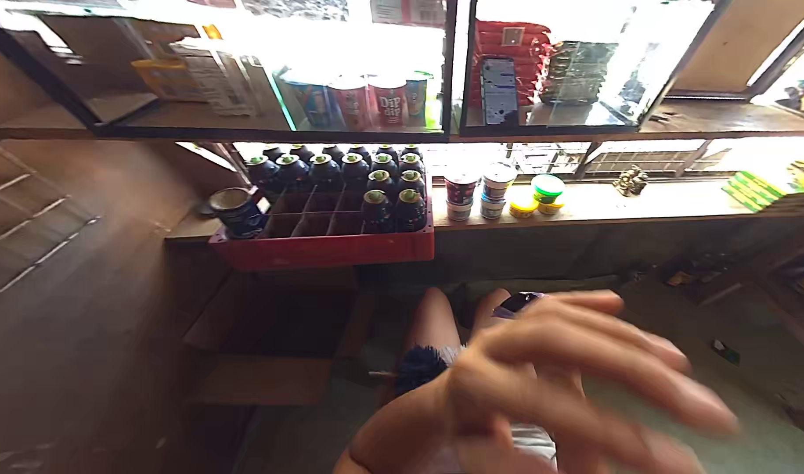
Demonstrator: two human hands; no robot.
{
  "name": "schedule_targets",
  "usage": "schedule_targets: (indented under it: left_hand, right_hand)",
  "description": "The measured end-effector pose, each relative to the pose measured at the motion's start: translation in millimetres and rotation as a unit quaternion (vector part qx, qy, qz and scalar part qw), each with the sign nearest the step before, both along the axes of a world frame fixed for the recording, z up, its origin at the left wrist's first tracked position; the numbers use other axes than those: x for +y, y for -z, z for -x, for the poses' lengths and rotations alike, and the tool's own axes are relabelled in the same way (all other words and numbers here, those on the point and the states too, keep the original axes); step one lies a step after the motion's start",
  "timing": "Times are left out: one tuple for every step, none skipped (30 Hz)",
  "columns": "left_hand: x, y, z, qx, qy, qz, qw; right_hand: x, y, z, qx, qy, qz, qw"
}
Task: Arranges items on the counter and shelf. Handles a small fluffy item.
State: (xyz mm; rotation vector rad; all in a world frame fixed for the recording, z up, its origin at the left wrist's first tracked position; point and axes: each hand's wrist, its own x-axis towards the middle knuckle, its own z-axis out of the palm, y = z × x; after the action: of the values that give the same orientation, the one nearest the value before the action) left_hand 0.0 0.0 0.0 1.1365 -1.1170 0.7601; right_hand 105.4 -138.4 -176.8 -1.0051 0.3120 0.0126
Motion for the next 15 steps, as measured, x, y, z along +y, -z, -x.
schedule_targets:
  left_hand:
    - [7.6,12.0,-15.5,0.016,-0.057,-0.012,0.998]
    - [15.6,28.1,-32.4,0.043,-0.122,-0.011,0.992]
    - [22.3,47.6,-49.3,0.087,-0.18,0.0,0.98]
    - [27.8,69.9,-65.9,0.145,-0.217,0.015,0.965]
    - [33.2,95.8,-81.2,0.216,-0.217,0.033,0.951]
    - [37.2,123.6,-94.5,0.298,-0.209,0.056,0.93]
    - [39.1,152.8,-106.5,0.376,-0.206,0.093,0.899]
    - [39.1,183.5,-116.8,0.442,-0.205,0.135,0.863]
    - [37.3,213.3,-124.4,0.498,-0.205,0.17,0.825]
    - [34.2,239.4,-129.1,0.548,-0.206,0.192,0.788]
    - [29.6,263.4,-131.0,0.59,-0.208,0.201,0.754]
    - [24.1,285.2,-131.1,0.622,-0.209,0.204,0.726]
    - [19.7,303.0,-130.9,0.651,-0.208,0.203,0.701]
    - [16.8,314.2,-129.5,0.684,-0.198,0.203,0.672]
    - [16.0,317.1,-128.1,0.718,-0.18,0.211,0.638]
  right_hand:
    - [-2.3,5.8,-1.9,-0.012,0.011,-0.002,1.0]
    - [-6.7,21.6,-5.8,-0.034,0.019,-0.008,0.999]
    - [-11.4,29.9,-8.4,-0.037,0.032,-0.01,0.999]
    - [-15.7,31.2,-10.7,-0.026,0.048,-0.008,0.998]
    - [-19.0,28.7,-12.9,-0.013,0.063,-0.003,0.998]
    - [-21.5,25.8,-16.7,-0.004,0.075,-0.001,0.997]
    - [-23.7,24.1,-23.0,-0.007,0.085,-0.004,0.996]
    - [-25.6,23.5,-30.8,-0.015,0.092,-0.007,0.996]
    - [-26.3,22.8,-40.2,-0.024,0.095,-0.009,0.995]
    - [-25.6,21.5,-51.7,-0.029,0.096,-0.01,0.995]
    - [-23.9,19.9,-64.7,-0.032,0.094,-0.012,0.995]
    - [-21.2,18.5,-79.7,-0.029,0.092,-0.018,0.995]
    - [-17.3,16.8,-97.0,-0.022,0.088,-0.029,0.995]
    - [-12.6,16.0,-115.3,-0.011,0.08,-0.041,0.996]
    - [-6.9,16.1,-133.9,0.002,0.075,-0.055,0.996]
